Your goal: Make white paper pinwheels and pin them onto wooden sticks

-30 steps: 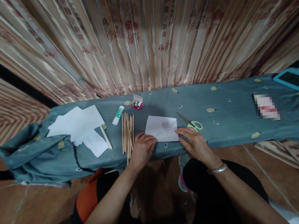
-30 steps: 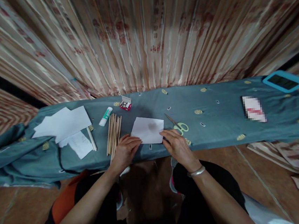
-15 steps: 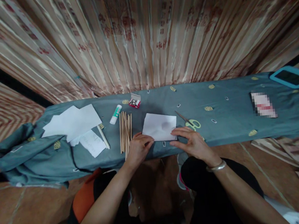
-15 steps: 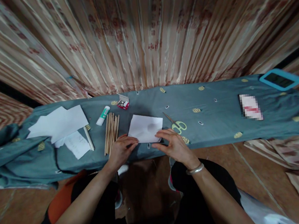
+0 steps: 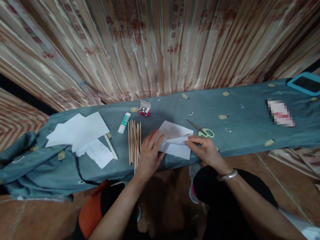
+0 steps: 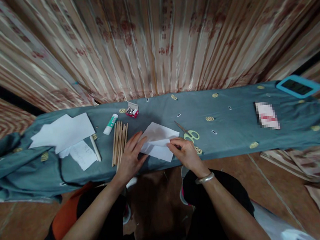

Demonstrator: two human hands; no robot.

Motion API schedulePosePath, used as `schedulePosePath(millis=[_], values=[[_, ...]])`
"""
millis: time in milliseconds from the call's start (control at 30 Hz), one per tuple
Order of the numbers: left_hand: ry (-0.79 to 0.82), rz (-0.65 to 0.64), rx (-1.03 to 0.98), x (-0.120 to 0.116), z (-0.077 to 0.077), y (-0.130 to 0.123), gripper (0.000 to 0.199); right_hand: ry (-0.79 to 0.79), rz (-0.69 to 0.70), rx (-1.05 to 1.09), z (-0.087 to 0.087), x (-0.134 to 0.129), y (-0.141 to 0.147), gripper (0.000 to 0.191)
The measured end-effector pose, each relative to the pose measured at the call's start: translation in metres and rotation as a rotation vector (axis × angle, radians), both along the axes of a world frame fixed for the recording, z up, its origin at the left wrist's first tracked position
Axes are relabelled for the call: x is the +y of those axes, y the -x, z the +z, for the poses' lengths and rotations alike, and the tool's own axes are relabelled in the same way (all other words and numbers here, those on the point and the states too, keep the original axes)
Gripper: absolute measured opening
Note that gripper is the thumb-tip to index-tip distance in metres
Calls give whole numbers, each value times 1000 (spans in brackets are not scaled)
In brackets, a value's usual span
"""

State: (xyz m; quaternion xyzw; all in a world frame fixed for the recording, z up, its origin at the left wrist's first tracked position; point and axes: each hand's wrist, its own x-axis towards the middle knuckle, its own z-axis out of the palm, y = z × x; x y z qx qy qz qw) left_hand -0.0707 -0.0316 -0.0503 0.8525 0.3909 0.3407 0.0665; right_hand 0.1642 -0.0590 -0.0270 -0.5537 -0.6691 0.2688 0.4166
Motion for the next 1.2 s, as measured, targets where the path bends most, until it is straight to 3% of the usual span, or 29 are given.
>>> schedulePosePath(millis=[300, 600, 733, 933, 1200], values=[[-77, 41, 22, -3, 7, -3, 58, 78, -316, 304, -2, 9, -4, 27], [-92, 58, 119, -2, 9, -6, 19, 49, -451, 491, 7, 15, -13, 26], [-110, 20, 124, 0, 6, -3, 17, -34, -579, 597, 11, 20, -30, 25], [-66, 5, 90, 4, 2, 2, 18, -57, -572, 711, 15, 22, -46, 31], [-58, -10, 87, 5, -1, 4, 18, -65, -570, 860, 16, 24, -46, 40]])
